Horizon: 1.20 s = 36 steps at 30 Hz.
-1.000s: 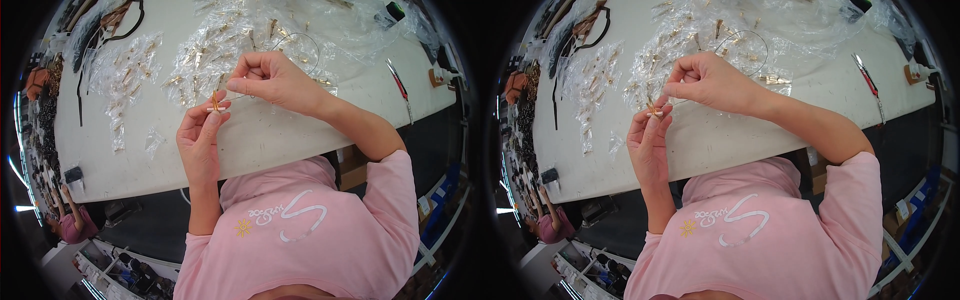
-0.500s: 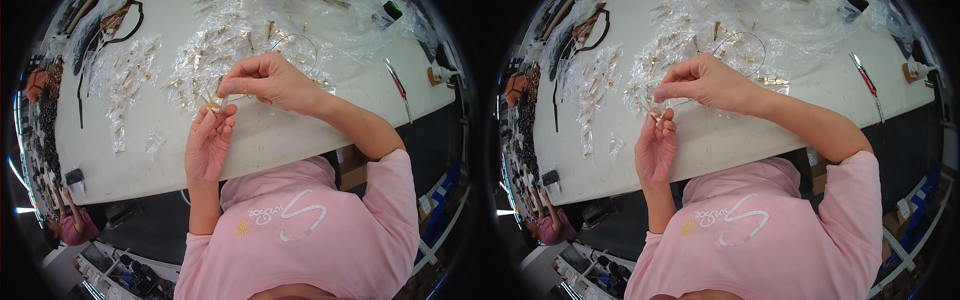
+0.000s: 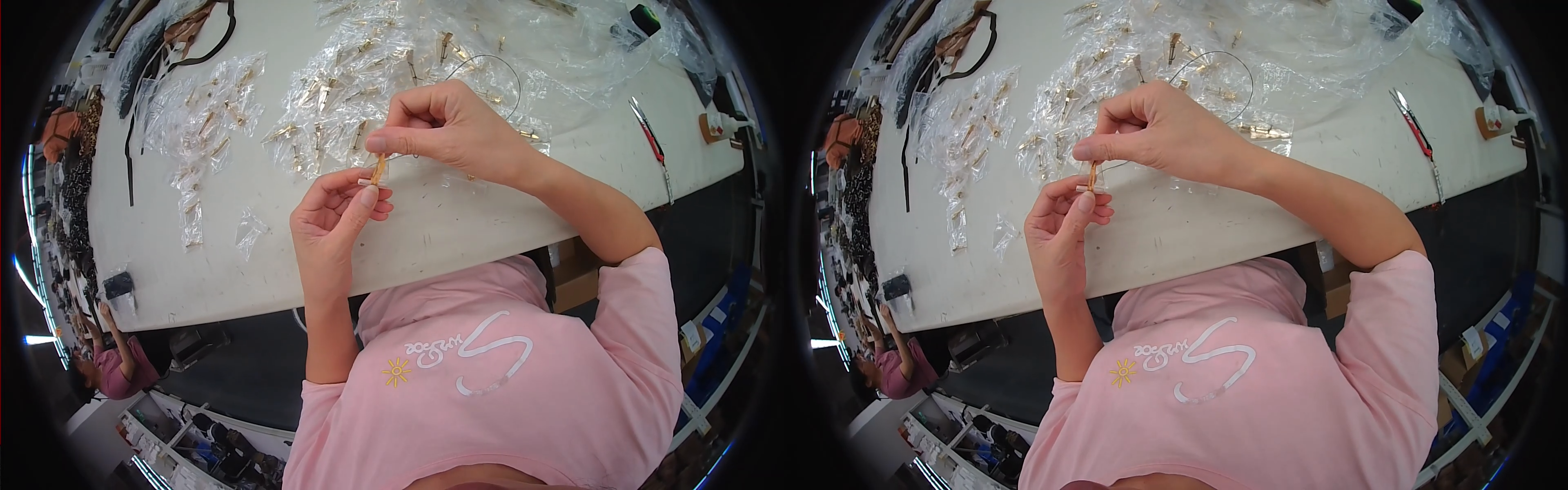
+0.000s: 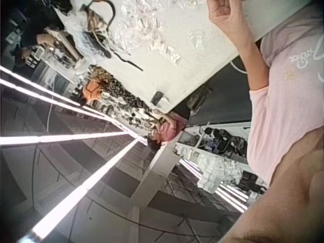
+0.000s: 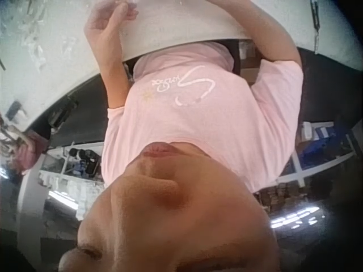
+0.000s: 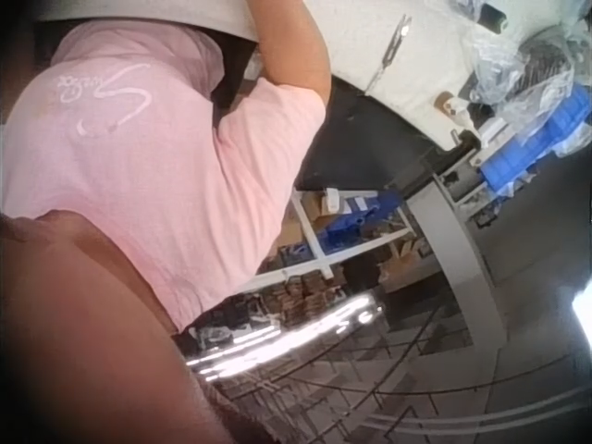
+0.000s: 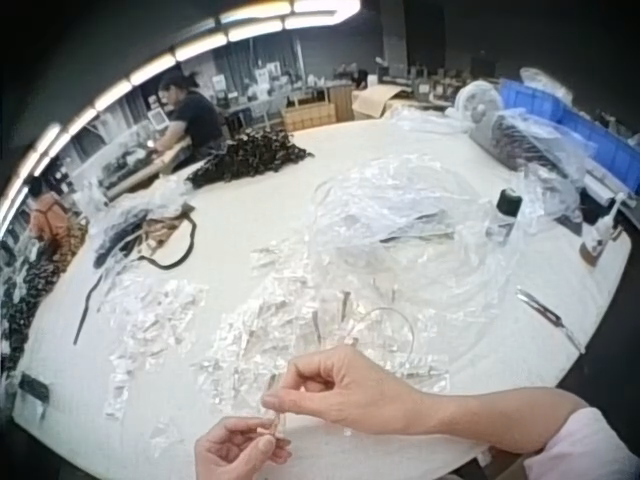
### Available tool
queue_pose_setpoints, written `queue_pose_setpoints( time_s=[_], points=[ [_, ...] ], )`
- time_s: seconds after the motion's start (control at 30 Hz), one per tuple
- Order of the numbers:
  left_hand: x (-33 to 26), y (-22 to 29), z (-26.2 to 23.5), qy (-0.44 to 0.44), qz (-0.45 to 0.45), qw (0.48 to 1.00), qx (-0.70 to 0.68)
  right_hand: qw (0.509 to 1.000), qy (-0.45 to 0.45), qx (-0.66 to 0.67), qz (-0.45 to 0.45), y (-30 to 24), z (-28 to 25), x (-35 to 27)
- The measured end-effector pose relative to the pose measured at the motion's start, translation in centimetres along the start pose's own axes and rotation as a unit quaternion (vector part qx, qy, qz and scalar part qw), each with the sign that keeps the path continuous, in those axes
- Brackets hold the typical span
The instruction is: Threading small metal components onto a wire for hardware assembly.
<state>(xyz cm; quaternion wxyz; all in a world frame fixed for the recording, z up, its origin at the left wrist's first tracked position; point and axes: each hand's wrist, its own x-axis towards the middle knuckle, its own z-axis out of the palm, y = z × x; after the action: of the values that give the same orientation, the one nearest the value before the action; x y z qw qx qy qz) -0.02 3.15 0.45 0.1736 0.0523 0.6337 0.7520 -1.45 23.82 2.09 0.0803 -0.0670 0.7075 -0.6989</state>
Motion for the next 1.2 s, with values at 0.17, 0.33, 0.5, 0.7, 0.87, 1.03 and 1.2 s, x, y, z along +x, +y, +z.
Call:
queue_pose_setpoints(
  time_s=[0.17, 0.33, 0.5, 0.7, 0.87, 1.03, 1.2],
  points=[
    [0.0, -0.4, -0.3, -0.001, -0.037, 0.998, -0.057, 1.000, -0.019, -0.011, 0.014, -0.1, 0.0, -0.1],
    [0.0, -0.4, 0.0, 0.007, -0.027, 0.998, -0.055, 1.000, 0.001, -0.016, -0.001, 0.5, 0.1, -0.1],
    [0.0, -0.3, 0.2, 0.023, -0.014, 0.999, -0.037, 1.000, 0.000, -0.025, -0.003, 0.4, 0.3, -0.1],
    [0.1, -0.6, 0.3, 0.028, -0.011, 0.999, -0.041, 0.999, -0.003, -0.035, 0.015, 0.0, 0.3, -0.3],
    [0.0, -0.6, 0.7, 0.028, 0.005, 0.999, -0.045, 1.000, -0.001, -0.029, -0.001, 0.2, 0.3, -0.3],
    [0.1, -0.6, 1.0, 0.039, 0.016, 0.997, -0.063, 1.000, 0.003, -0.028, 0.013, -0.1, 0.3, -0.4],
    [0.0, -0.7, 1.4, 0.053, 0.042, 0.997, -0.049, 0.999, 0.007, -0.037, 0.022, -0.2, 0.1, -0.4]
  ],
)
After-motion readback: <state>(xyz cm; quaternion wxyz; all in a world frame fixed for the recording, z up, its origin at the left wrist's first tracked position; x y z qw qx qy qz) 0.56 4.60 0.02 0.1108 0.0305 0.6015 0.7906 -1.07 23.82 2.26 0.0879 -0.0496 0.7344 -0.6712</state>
